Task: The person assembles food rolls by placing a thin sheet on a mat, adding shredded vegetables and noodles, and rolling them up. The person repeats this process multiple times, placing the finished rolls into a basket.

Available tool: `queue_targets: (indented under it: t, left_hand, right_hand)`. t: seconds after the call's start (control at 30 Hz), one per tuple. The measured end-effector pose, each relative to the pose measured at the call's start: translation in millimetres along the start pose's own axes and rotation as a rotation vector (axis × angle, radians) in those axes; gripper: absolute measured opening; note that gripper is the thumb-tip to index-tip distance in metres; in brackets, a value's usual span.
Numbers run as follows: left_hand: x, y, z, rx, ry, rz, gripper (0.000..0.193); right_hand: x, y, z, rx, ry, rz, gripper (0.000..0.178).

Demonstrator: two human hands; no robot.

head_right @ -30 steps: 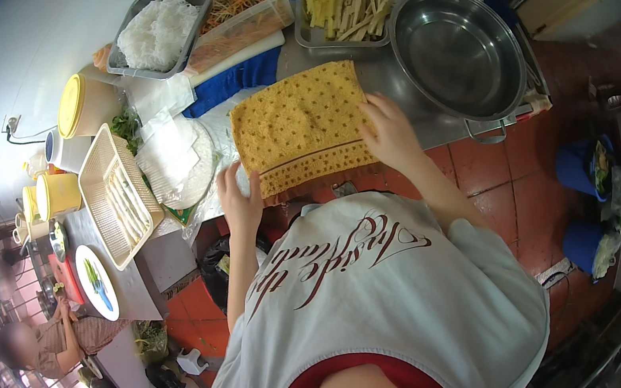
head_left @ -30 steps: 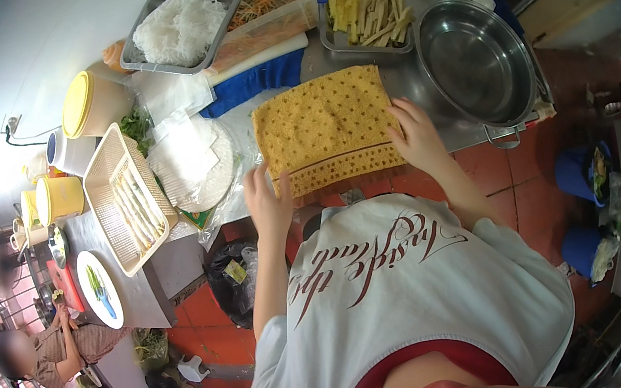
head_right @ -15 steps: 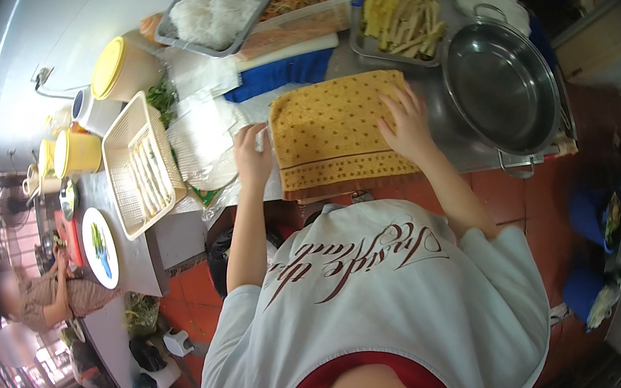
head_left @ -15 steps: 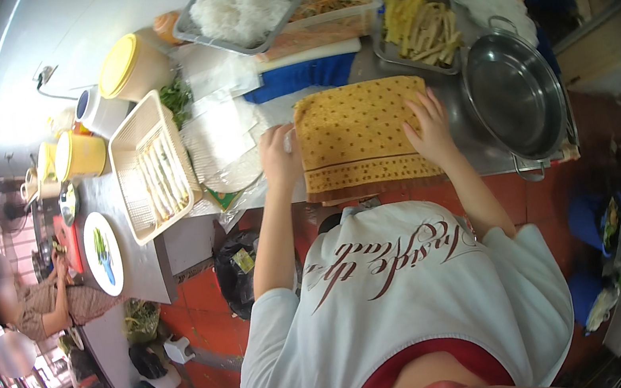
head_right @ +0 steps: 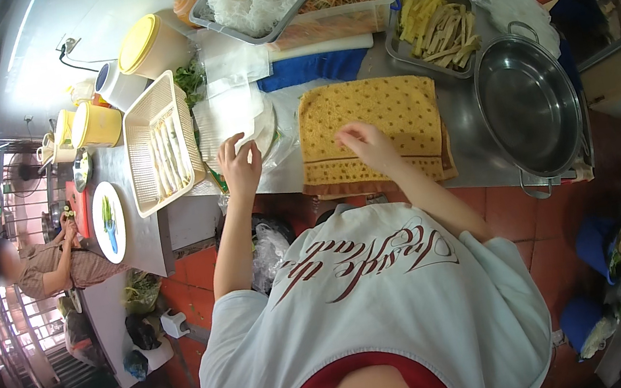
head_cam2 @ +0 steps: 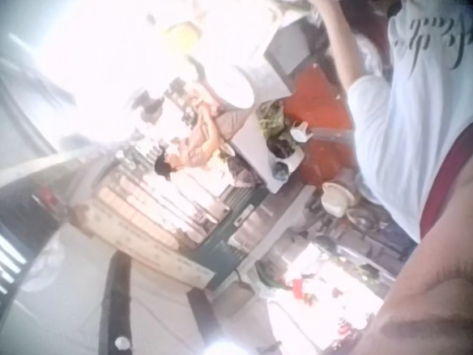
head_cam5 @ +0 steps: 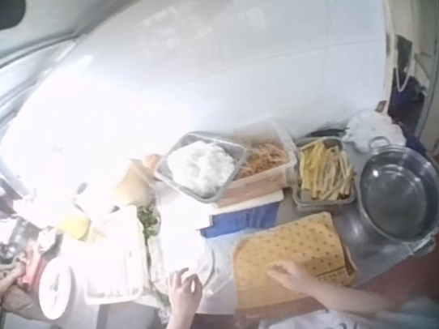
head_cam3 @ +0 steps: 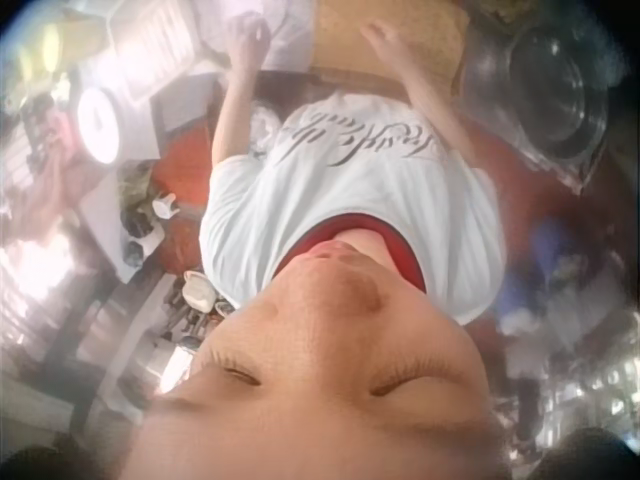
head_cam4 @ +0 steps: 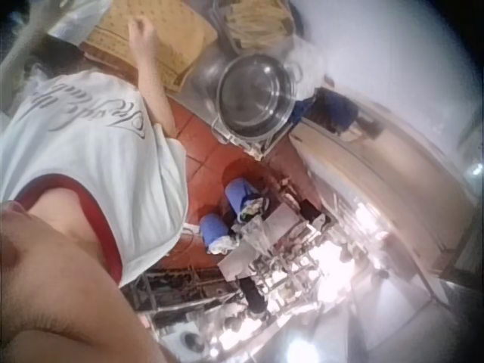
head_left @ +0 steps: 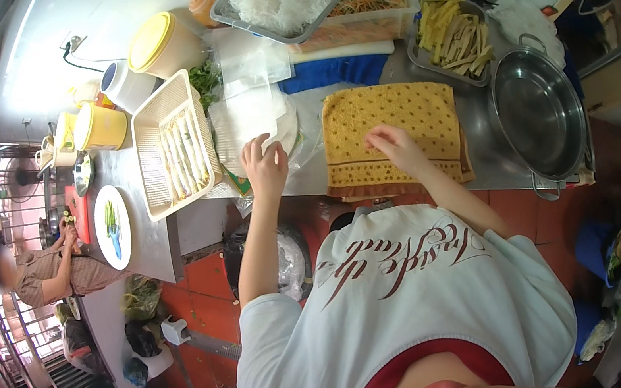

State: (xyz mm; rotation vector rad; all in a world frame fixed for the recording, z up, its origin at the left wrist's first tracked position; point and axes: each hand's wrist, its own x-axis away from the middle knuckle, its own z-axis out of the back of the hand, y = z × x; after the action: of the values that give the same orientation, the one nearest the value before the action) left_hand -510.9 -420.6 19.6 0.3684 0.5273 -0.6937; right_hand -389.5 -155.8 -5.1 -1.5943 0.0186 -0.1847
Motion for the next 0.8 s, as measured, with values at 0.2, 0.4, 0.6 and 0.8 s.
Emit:
queue_targets:
  t: [0.2,0.4,0.6,0.8]
  left_hand:
    - [21.3,35.0,-6.2,0.019,-0.175,-0.007,0.023]
    - [19.4,-17.5,-33.8,-0.160,-0.179,0.415,0.026]
    - [21.5,-16.1,-36.3,-0.010,-0.036,0.409,0.021]
    - [25.3,59.1,-44.7,0.253,-0.045,0.210,0.016]
  right_hand:
    - [-65.2,7.6,-83.6,-0.073,-0.099,-0.212,0.028]
    - [-38.4,-30.2,-24.8,0.361,0.045,-0.004,0.029]
    - [119.6,-109.6,205.1,0.501,1.069,0.079,0.028]
    - [240.4,-54.0,325.9,0.757,1.287,0.074,0.042]
